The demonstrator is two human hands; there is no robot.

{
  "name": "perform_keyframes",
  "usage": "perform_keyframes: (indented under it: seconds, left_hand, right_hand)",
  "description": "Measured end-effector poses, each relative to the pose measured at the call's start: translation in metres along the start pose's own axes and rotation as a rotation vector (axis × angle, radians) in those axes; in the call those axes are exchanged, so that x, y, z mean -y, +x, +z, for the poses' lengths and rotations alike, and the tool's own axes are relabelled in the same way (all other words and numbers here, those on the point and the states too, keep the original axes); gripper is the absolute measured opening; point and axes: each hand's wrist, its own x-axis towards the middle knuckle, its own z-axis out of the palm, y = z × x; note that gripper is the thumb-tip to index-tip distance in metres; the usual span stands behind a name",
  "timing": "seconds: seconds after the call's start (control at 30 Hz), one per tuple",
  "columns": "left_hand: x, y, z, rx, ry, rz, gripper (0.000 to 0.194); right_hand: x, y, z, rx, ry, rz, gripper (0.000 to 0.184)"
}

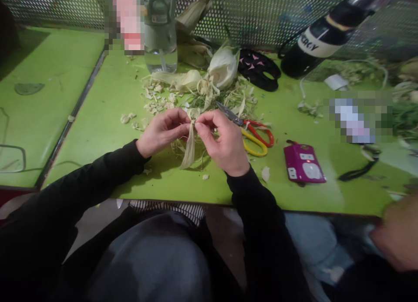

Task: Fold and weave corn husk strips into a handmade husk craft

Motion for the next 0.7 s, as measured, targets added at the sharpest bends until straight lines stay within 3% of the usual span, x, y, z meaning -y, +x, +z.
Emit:
perform_keyframes:
  seconds: [0.3, 0.37, 0.5, 0.57, 0.7]
  left_hand:
    - [0.001, -0.004, 0.006, -0.09, 0.03, 0.097, 0.035]
    - [0.002, -0.004, 0.007, -0.094, 0.012, 0.102, 0.035]
    - [0.005, -0.006, 0.008, -0.146, -0.025, 0.141, 0.033]
    - [0.007, -0.007, 0.009, -0.178, -0.004, 0.138, 0.031]
    - [0.009, -0.007, 0.007, -0.182, 0.055, 0.184, 0.032]
  right_hand:
    - [0.001, 0.0, -0.003, 0.019, -0.035, -0.025, 0.007]
    - [-0.001, 0.0, -0.002, -0.018, -0.065, -0.057, 0.007]
    - [-0.002, -0.003, 0.003, -0.227, -0.235, -0.256, 0.014]
    - [0.0, -0.005, 0.007, -0.235, -0.3, -0.316, 0.018]
    - [0.006, -0.008, 0.013, -0.191, -0.343, -0.28, 0.008]
